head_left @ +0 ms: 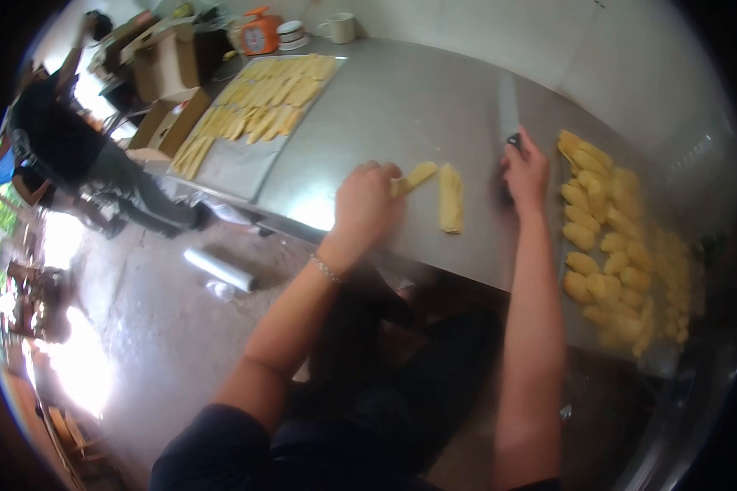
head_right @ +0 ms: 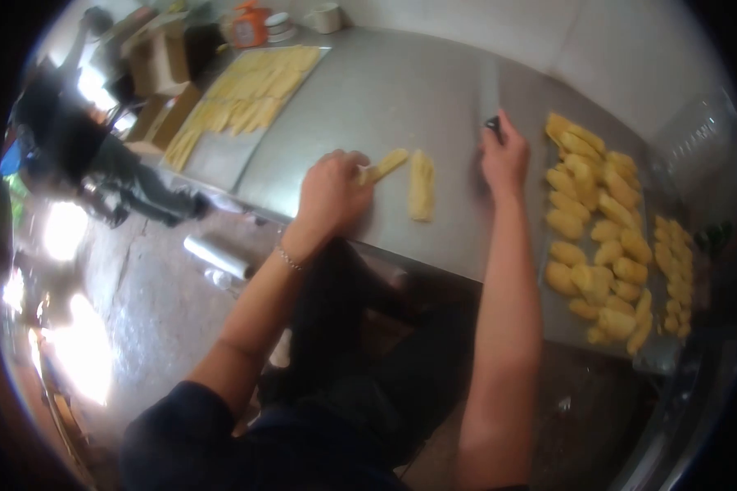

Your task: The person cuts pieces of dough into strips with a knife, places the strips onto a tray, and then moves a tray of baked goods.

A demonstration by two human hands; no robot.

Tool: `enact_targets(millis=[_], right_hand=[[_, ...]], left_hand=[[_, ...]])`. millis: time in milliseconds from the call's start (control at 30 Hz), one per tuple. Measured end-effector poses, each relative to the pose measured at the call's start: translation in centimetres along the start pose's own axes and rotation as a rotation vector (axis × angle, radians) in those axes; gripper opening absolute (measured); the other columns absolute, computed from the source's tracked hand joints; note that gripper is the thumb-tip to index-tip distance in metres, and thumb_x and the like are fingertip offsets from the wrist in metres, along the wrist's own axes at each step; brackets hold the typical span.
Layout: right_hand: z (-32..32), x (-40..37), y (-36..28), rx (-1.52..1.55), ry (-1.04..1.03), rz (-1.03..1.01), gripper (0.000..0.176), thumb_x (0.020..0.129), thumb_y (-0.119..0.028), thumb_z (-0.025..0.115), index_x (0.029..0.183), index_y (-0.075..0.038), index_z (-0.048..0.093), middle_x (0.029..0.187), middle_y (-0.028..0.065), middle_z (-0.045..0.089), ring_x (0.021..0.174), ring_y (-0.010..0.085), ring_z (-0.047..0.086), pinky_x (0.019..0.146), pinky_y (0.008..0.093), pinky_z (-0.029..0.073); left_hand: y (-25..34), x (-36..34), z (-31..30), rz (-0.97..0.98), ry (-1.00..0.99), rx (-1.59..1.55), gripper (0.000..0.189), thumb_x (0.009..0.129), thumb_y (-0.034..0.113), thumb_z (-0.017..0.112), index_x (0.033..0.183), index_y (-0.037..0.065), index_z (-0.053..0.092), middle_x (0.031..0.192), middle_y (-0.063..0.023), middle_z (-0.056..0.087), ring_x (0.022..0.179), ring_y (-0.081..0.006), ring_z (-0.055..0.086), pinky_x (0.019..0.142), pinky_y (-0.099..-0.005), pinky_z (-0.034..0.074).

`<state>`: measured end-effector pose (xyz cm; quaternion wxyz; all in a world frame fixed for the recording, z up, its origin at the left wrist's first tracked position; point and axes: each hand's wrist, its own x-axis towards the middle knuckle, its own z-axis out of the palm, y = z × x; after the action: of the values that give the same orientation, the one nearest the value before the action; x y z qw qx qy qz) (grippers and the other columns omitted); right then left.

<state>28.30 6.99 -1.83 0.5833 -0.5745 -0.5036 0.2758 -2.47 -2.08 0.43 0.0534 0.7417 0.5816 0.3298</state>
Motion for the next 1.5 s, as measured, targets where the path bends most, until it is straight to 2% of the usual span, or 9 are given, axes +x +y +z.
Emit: enact_targets(millis=[133,233,433,467,633,800,1233,1433,1500], right_hand=[[0.1,-0.3,-0.1,0.041,-0.031,0.013,0.057,0.108,-0.009,0.068,0.165,-0.006,0.06,0.085,0.0009,0.067,0.067,0.0075,0.057,0.059,0.0277,0.049],[-0.2,-1.1,-1.8,0.009,-0.055,0.061,0.058,0.11,-0.009,0.065,0.167,-0.008,0.058,0.086,0.002,0.065,0.065,0.0071,0.055,0.059,0.0274,0.048],[-0.1,-1.1,-1.6,-0.051,-0.056,0.034,0.06,0.11,-0.01,0.065,0.169,-0.008,0.055,0.085,0.0013,0.065,0.065,0.0074,0.054,0.059,0.0282,0.048],[-0.1,-1.3,-1.8,-0.068,-0.053,0.045,0.06,0.11,-0.01,0.065,0.169,-0.008,0.056,0.085,0.0013,0.065,0.066,0.0075,0.054,0.059,0.028,0.048],[0.0,-0.8,-1.0,-0.112,-0.051,0.041,0.059,0.109,-0.011,0.065,0.168,-0.011,0.058,0.084,0.0008,0.064,0.067,0.008,0.055,0.06,0.0274,0.047],[-0.2,-1.1,-1.2,-0.12,-0.021,0.048,0.059,0.108,-0.012,0.066,0.167,-0.013,0.06,0.085,0.0003,0.064,0.067,0.008,0.055,0.06,0.0281,0.047],[0.3,-1.5,-2.0,-0.138,0.004,0.087,0.061,0.108,-0.011,0.065,0.168,-0.013,0.059,0.088,-0.0006,0.064,0.067,0.0071,0.053,0.059,0.0275,0.047],[0.4,-2.0,-3.3,-0.154,0.005,0.114,0.061,0.107,-0.01,0.065,0.168,-0.011,0.058,0.088,-0.0006,0.064,0.067,0.0069,0.053,0.059,0.027,0.046],[0.4,-2.0,-3.2,-0.153,0.005,0.109,0.06,0.109,-0.01,0.064,0.168,-0.011,0.058,0.086,-0.0001,0.064,0.066,0.0077,0.053,0.06,0.0274,0.047]], left_hand=[[-0.5,-0.3,-2.6,-0.076,-0.093,-0.069,0.034,0.085,0.015,0.08,0.118,0.008,0.08,0.098,-0.017,0.073,0.091,-0.0398,0.073,0.085,-0.0498,0.06],[-2.4,-0.8,-4.6,-0.072,-0.048,-0.066,0.036,0.084,0.014,0.081,0.12,0.007,0.079,0.098,-0.0164,0.072,0.09,-0.037,0.073,0.082,-0.0483,0.06],[-10.1,-1.6,-10.8,-0.033,0.205,0.148,0.034,0.088,0.01,0.082,0.122,0.006,0.079,0.101,-0.012,0.07,0.088,-0.0256,0.072,0.078,-0.0406,0.063],[-12.4,-1.7,-11.7,-0.119,0.22,0.126,0.036,0.086,0.016,0.084,0.12,0.006,0.078,0.108,-0.0195,0.073,0.096,-0.0417,0.076,0.086,-0.0509,0.062],[-20.1,-2.9,-18.0,-0.261,0.42,0.26,0.035,0.086,0.021,0.079,0.117,0.005,0.08,0.102,-0.0187,0.074,0.096,-0.0399,0.075,0.088,-0.0507,0.06],[-27.3,-3.8,-16.3,-0.304,0.531,0.212,0.034,0.086,0.022,0.079,0.115,0.004,0.081,0.097,-0.017,0.076,0.097,-0.0399,0.075,0.09,-0.0505,0.059],[-29.5,-2.3,-16.3,-0.314,0.616,0.161,0.026,0.087,0.022,0.08,0.101,0.0,0.082,0.1,-0.0224,0.079,0.097,-0.042,0.077,0.091,-0.049,0.06],[-30.0,-1.8,-16.4,-0.315,0.567,0.3,0.022,0.086,0.021,0.079,0.093,0.0,0.084,0.097,-0.0222,0.077,0.098,-0.0422,0.075,0.094,-0.0492,0.059],[-30.1,-1.7,-16.4,-0.324,0.555,0.32,0.023,0.087,0.022,0.081,0.095,0.001,0.084,0.099,-0.0217,0.078,0.099,-0.0423,0.075,0.095,-0.0496,0.059]])
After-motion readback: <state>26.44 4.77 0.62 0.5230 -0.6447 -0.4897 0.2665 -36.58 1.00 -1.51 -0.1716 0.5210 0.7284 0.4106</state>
